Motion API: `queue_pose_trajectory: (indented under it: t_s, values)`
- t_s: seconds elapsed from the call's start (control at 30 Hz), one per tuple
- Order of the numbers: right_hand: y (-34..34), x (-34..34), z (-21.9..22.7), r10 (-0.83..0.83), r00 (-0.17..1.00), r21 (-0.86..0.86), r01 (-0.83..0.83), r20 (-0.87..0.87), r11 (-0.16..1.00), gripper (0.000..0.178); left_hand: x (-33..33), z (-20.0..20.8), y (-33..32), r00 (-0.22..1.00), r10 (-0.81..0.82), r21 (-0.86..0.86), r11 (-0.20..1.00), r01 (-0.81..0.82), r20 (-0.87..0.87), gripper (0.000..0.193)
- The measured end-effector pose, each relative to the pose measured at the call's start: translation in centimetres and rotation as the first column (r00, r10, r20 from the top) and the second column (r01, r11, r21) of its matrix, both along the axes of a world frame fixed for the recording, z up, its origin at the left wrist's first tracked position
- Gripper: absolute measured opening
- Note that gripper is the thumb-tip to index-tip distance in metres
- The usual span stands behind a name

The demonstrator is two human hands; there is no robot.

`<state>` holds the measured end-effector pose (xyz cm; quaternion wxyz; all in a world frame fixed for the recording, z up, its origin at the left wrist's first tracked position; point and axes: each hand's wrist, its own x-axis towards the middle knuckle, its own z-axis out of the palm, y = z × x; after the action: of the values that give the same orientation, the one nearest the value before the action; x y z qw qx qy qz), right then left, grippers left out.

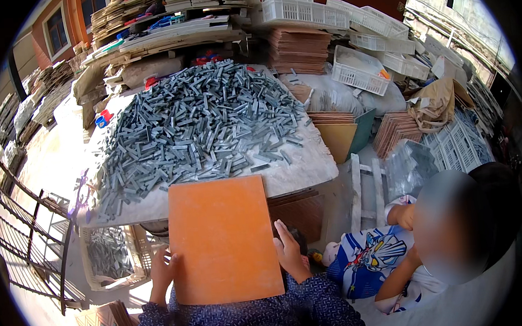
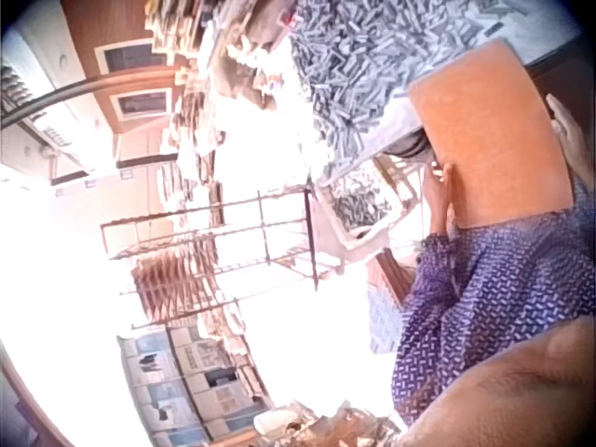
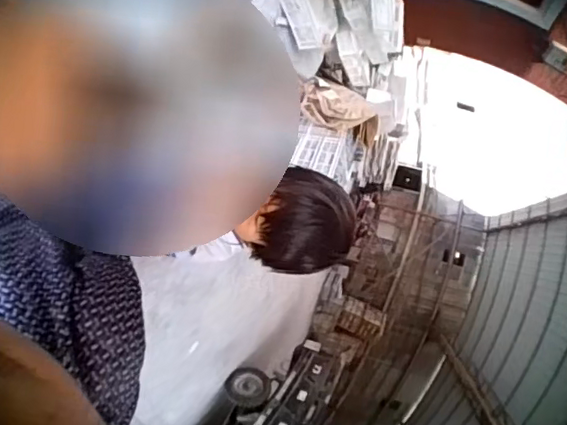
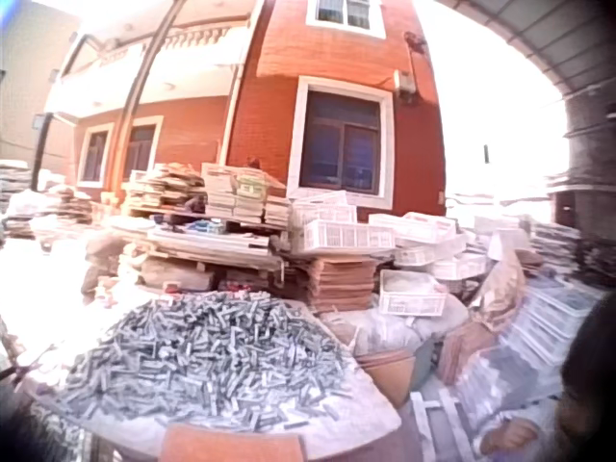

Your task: The person arranges small rectangular tiles by hand onto a square board to form a herringbone pattern. They handle the board, flip it to check alignment, and place individual tiles one by one from a large pile on the table.

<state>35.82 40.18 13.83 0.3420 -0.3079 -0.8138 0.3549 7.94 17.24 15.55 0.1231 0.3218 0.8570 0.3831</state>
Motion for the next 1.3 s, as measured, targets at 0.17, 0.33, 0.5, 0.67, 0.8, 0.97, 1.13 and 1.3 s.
queue_pose_trajectory:
  t_s: [0.17,0.33,0.5,0.67,0.8,0.97,1.13,1.3]
  values:
    - [-0.3,-3.3,-2.0,0.027,0.997,-0.282,-0.047,-0.074,0.958,0.061,-1.9,-4.3,2.3,0.992,-0.112,0.204,0.971,0.123,-0.063,0.064]
    - [-0.9,-2.7,-1.4,-0.012,0.999,-0.251,0.003,-0.033,0.968,0.064,-1.1,-1.8,2.5,0.98,-0.178,0.234,0.96,0.152,0.094,0.062]
    - [-1.0,-2.9,-1.9,-0.035,0.999,-0.159,0.035,0.004,0.987,0.062,-0.7,-0.9,2.5,0.978,-0.168,0.191,0.971,0.143,0.124,0.058]
    - [-1.1,-3.2,-1.1,-0.048,0.996,-0.065,0.053,0.073,0.997,0.061,-0.6,-2.6,1.4,0.98,-0.161,0.272,0.954,0.123,0.12,0.056]
    - [0.1,-3.7,-1.1,-0.043,0.998,-0.047,0.045,0.043,0.998,0.062,0.4,-1.3,2.0,0.976,-0.152,0.255,0.961,0.109,0.154,0.054]
    - [0.3,-4.1,-0.8,-0.085,0.996,-0.172,0.079,-0.026,0.982,0.058,-0.4,-3.5,1.3,0.957,-0.141,0.333,0.942,0.051,0.254,0.046]
    - [2.2,-3.7,-2.1,-0.031,0.982,-0.811,-0.133,-0.184,0.569,0.042,-4.9,-5.0,2.4,0.706,-0.448,0.566,0.821,0.082,0.548,0.041]
    - [2.1,-3.4,-1.1,-0.081,0.986,-0.838,-0.081,-0.148,0.54,0.039,-2.3,-0.9,3.9,0.624,-0.372,0.529,0.845,-0.08,0.687,0.042]
